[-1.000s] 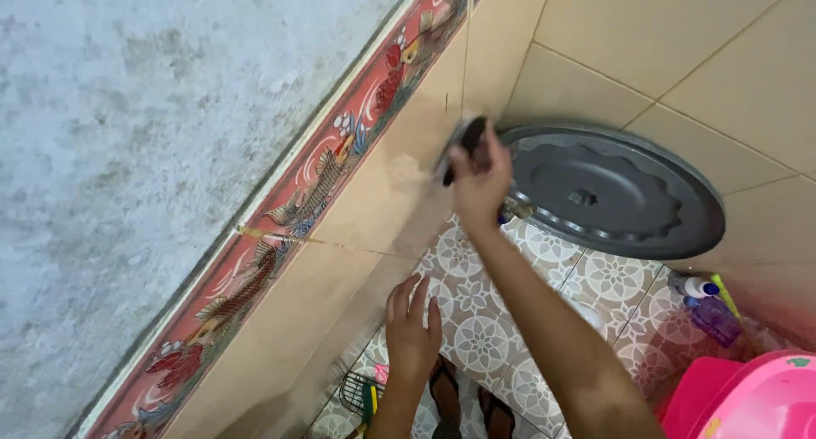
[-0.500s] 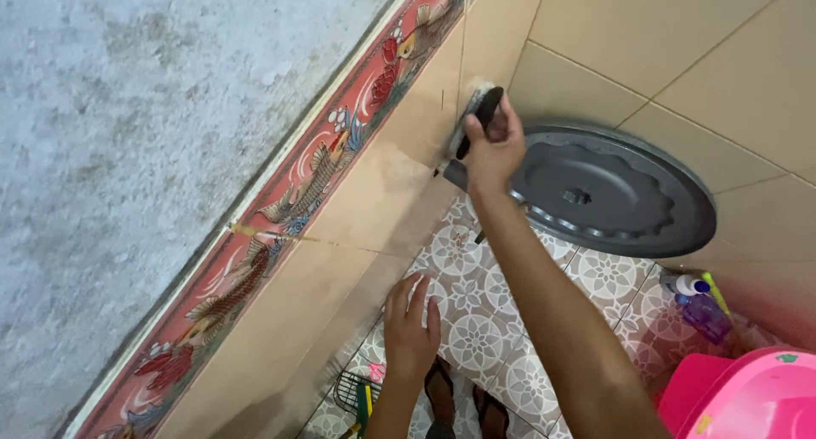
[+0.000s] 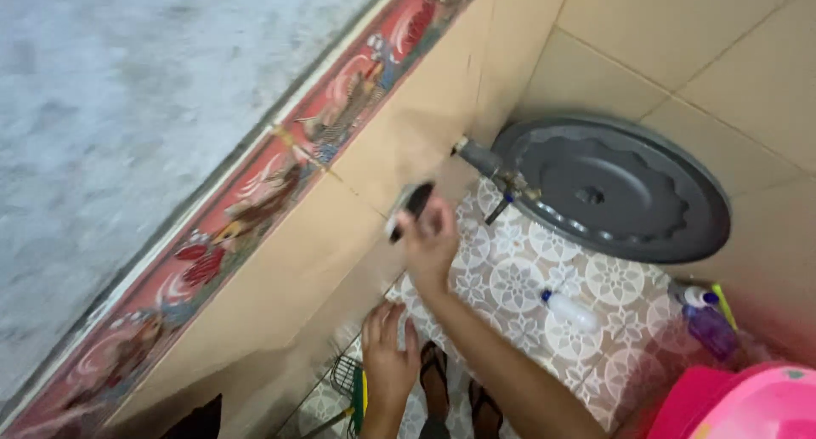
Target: The recorder is scrubbing bathroom wall tiles with a brush and soap from a sachet.
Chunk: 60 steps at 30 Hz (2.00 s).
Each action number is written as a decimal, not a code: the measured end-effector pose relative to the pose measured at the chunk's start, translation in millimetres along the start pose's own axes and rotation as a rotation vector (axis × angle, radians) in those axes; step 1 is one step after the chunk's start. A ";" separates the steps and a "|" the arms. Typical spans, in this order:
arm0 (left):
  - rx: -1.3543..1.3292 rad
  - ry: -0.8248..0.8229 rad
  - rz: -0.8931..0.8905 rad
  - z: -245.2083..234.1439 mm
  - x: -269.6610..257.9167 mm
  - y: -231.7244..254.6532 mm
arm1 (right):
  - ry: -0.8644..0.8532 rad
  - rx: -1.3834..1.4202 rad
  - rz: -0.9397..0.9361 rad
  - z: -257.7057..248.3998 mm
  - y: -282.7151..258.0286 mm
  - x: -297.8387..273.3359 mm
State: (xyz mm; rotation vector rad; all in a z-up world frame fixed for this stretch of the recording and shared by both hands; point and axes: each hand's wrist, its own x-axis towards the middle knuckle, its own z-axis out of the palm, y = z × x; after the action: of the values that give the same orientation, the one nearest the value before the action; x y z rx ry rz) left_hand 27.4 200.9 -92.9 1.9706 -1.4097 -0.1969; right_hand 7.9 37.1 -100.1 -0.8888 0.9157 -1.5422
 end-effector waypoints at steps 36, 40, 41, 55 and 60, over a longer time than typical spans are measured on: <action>0.004 0.119 -0.028 -89.8 -119.4 -61.2 | 0.161 0.896 0.353 32.7 16.1 -68.0; 0.014 0.119 -0.028 -81.6 -130.0 -74.4 | -0.198 -0.212 -0.231 44.9 17.0 -159.8; 0.001 0.118 -0.021 -82.9 -129.6 -73.9 | -0.124 -0.212 -0.207 36.3 42.9 -145.7; -0.010 0.063 -0.049 -65.7 -113.2 -67.4 | 0.102 0.006 0.003 -13.3 87.3 -6.2; 0.001 0.083 -0.039 -44.7 -96.1 -66.3 | 0.237 0.129 0.212 -80.7 164.1 111.9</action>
State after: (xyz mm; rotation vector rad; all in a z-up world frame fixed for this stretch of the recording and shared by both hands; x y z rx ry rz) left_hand 62.6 316.4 -125.4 1.9852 -1.3198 -0.1300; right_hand -12.6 -85.5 -274.7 -0.5062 1.0311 -1.5228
